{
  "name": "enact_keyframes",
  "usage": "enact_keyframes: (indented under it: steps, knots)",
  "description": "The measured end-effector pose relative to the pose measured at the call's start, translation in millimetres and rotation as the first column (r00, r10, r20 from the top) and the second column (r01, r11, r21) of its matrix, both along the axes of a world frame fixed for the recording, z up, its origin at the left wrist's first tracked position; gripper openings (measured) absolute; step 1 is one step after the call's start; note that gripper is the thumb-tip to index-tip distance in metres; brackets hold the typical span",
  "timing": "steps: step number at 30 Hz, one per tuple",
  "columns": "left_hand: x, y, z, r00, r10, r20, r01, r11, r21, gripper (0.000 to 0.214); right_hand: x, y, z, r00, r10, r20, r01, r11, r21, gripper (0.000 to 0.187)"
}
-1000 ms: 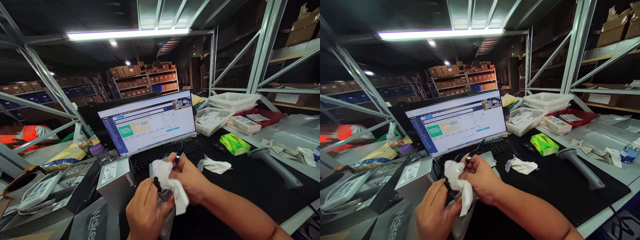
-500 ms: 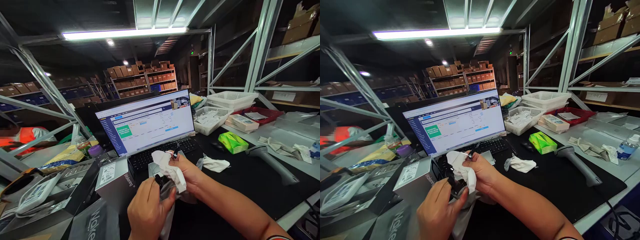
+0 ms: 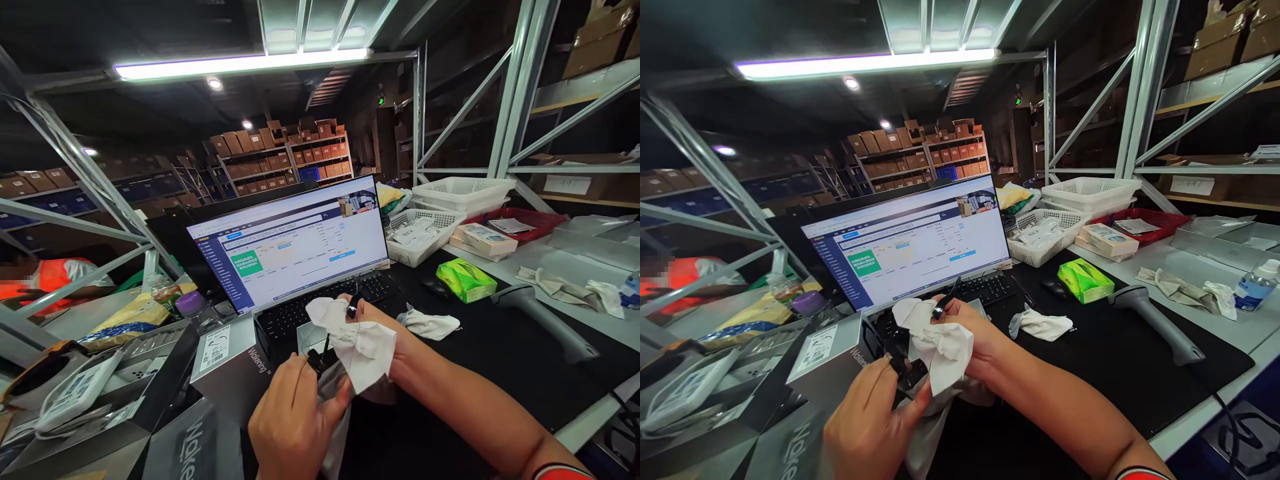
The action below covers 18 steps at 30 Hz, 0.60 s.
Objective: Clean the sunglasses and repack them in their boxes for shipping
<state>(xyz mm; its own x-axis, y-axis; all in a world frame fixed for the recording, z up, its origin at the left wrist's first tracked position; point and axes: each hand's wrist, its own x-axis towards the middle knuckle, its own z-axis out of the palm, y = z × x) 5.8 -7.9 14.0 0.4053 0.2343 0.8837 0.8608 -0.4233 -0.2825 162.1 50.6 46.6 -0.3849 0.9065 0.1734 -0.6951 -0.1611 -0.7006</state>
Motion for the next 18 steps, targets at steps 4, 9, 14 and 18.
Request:
enact_keyframes:
  steps: [4,9,14,18]
  knots:
    - [-3.4,-0.8,-4.3,0.998,0.057,0.033,-0.057,0.998,0.006,0.049,-7.7,-9.0,-5.2,1.000,-0.003,0.015,0.004,0.998,-0.056,0.048]
    - [-10.0,-0.8,-3.6,0.996,0.077,0.039,-0.077,0.997,-0.004,0.042,-18.5,-17.0,-13.2,0.993,0.084,0.087,-0.084,0.996,-0.013,0.046]
    - [-1.0,0.2,-0.5,0.997,0.068,0.036,-0.069,0.998,0.011,0.038,-12.6,-9.4,-1.5,0.990,-0.011,-0.138,-0.010,0.988,-0.155,0.049]
    - [3.3,-0.9,-1.0,0.998,0.051,0.043,-0.051,0.999,0.012,0.039,-13.2,-11.5,-1.5,0.983,-0.085,-0.165,0.062,0.988,-0.144,0.045]
